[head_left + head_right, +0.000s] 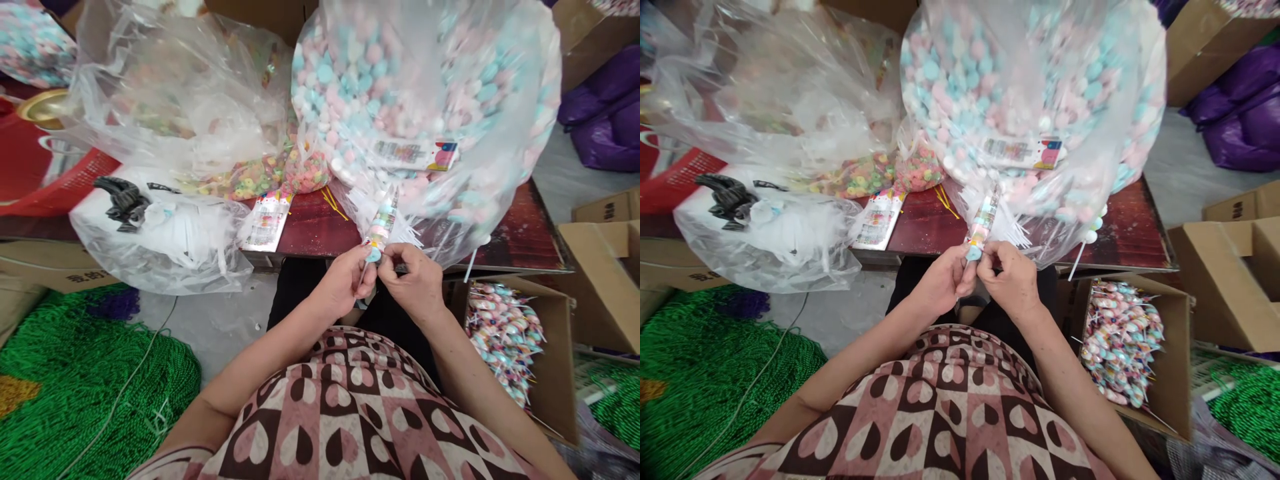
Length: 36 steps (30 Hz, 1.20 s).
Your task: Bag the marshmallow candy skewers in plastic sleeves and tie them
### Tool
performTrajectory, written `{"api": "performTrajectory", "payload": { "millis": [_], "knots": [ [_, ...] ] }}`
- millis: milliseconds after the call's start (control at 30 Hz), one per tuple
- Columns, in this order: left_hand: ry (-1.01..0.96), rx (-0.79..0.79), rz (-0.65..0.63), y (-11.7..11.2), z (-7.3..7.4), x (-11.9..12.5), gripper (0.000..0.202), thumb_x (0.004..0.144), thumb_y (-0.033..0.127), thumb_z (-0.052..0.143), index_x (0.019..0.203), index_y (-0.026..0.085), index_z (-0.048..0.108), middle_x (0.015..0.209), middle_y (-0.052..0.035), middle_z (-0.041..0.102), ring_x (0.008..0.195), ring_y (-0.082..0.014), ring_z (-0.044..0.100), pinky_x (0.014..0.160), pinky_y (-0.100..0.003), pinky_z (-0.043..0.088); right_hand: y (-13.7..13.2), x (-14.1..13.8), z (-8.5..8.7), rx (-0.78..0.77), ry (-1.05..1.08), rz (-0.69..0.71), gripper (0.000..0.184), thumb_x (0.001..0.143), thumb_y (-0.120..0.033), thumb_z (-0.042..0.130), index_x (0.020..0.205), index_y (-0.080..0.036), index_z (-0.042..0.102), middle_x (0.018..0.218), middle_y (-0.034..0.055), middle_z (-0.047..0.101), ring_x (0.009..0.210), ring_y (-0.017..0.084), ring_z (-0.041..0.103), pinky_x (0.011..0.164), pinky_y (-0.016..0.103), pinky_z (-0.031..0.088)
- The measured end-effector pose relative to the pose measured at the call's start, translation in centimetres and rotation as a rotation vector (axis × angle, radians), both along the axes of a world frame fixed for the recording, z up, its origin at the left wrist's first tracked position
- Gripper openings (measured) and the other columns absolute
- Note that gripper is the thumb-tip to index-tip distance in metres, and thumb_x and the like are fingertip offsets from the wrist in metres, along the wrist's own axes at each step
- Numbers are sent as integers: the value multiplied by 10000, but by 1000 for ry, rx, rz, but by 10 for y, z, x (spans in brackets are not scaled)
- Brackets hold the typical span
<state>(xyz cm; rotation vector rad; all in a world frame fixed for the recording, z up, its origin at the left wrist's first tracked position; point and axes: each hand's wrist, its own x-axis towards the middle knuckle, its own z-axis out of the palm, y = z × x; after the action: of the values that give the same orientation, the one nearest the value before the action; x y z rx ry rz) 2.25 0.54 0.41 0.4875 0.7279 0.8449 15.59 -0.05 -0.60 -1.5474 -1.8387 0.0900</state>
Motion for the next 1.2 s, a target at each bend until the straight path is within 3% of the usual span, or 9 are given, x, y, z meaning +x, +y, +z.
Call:
{"api": "performTrajectory", "payload": {
  "millis": [233, 433, 633, 900, 1200],
  "knots": [
    [121, 78, 23, -11, 6, 2, 259, 762, 406, 648, 777, 186, 512, 429, 89, 444, 304, -35, 290, 338, -192, 139, -14, -1, 9, -14, 169, 6, 88, 789, -216, 530, 770, -218, 617, 664, -7, 677, 539, 139, 604, 569, 263, 493],
    [219, 166, 77, -26, 11, 4, 267, 768, 417, 655, 786, 197, 505, 431, 99, 437, 308, -32, 296, 336, -187, 145, -30, -1, 13, 25, 162, 19, 83, 776, -203, 533, 750, -221, 610, 642, -11, 660, 538, 138, 594, 574, 263, 502],
    [217, 204, 40, -41, 18, 5, 295, 777, 457, 645, 817, 190, 524, 441, 93, 442, 312, -34, 319, 345, -188, 144, -47, -2, 20, 96, 276, -19, 139, 874, -244, 535, 956, -208, 641, 794, 28, 712, 613, 148, 647, 605, 279, 542],
    [205, 257, 24, -62, 28, 6, 265, 791, 432, 618, 828, 193, 510, 451, 88, 443, 322, -41, 321, 342, -187, 154, -66, -1, 25, 192, 135, 6, 187, 875, -191, 544, 985, -195, 695, 859, 54, 754, 671, 167, 684, 686, 297, 550],
    [222, 319, 26, -81, 37, 10, 303, 767, 453, 639, 829, 189, 503, 463, 92, 449, 317, -36, 319, 334, -174, 160, -81, 0, 32, 254, 55, -69, 166, 865, -207, 543, 873, -181, 706, 776, 59, 739, 643, 172, 668, 652, 278, 500]
  ]
}}
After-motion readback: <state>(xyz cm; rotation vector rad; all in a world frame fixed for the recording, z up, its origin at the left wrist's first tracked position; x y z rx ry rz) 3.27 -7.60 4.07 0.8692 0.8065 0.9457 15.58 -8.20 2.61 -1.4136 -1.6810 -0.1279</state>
